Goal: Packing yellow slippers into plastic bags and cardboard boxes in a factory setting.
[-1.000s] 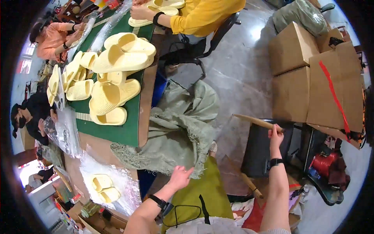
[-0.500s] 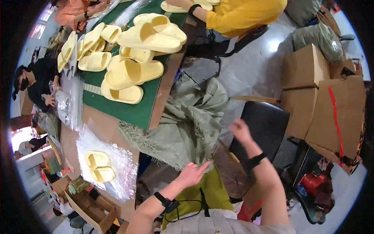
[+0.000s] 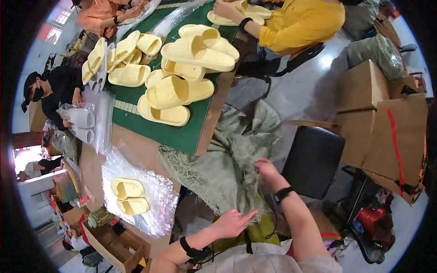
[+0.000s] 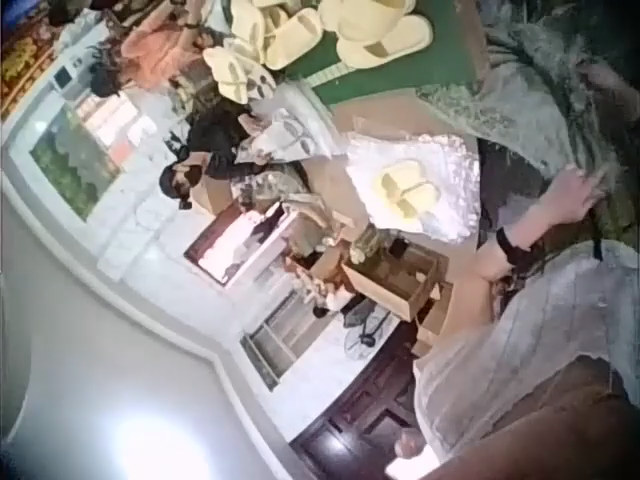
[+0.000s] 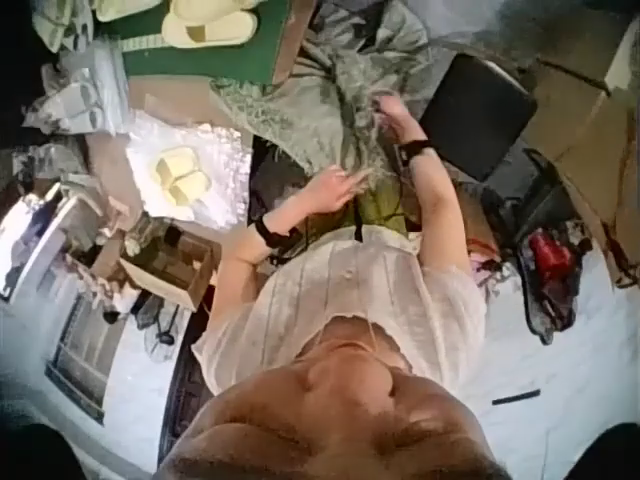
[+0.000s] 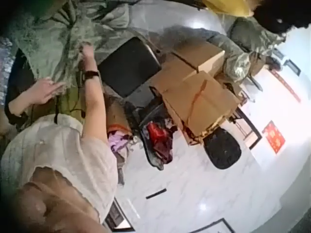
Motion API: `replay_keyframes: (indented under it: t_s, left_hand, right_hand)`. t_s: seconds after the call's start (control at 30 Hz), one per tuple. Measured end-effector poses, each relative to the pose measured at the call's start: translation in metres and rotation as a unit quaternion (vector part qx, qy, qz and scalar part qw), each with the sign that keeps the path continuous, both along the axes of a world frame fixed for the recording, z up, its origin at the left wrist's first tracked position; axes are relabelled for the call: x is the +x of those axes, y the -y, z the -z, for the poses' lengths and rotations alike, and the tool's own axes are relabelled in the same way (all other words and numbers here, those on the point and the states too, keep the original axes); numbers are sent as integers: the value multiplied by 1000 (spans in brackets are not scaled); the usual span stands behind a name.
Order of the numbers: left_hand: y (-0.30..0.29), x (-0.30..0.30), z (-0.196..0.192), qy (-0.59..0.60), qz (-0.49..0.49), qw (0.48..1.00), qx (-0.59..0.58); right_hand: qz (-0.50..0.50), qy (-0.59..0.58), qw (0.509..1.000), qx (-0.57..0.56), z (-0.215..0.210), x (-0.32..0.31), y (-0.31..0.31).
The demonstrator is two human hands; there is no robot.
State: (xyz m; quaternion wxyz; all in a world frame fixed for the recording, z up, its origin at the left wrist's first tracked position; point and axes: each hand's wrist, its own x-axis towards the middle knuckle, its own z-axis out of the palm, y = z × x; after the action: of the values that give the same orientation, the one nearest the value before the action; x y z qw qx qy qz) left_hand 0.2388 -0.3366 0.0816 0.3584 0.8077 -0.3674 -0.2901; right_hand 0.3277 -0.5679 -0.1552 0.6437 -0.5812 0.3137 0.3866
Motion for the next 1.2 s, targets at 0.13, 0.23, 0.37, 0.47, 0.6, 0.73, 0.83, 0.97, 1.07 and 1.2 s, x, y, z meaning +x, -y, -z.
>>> replay_keyframes:
  t_s: [0.13, 0.23, 0.37, 0.47, 0.6, 0.73, 0.83, 0.97, 1.07, 1.2]
  left_hand:
    - [3, -4, -1, -65, 11, 997, 29]
    - [27, 4, -10, -75, 16, 996, 33]
    - [69, 9, -8, -50, 83, 994, 52]
    - [102, 28, -18, -42, 91, 994, 38]
    - [132, 63, -13, -30, 64, 995, 68]
    - [152, 70, 6, 34, 40, 998, 40]
    - [159, 71, 11, -18, 68, 992, 105]
    - [164, 65, 12, -39, 56, 991, 116]
    - [162, 51, 31, -56, 93, 989, 105]
    - [157, 36, 40, -67, 105, 987, 100]
  right_hand:
    - [169, 212, 954, 126, -136, 37, 73]
    - [189, 290, 937, -36, -204, 56, 142]
    - [147, 323, 881, -314, -192, 62, 227]
    - [245, 336, 858, -302, -181, 68, 262]
    - [276, 323, 859, -285, -164, 98, 280]
    - [278, 280, 867, -306, -98, 117, 314]
    - [255, 227, 882, -325, -67, 124, 317]
    - [305, 95, 903, -289, -38, 115, 312]
    - [407, 95, 896, -150, -26, 85, 308]
    - [274, 113, 929, -221, -77, 24, 271]
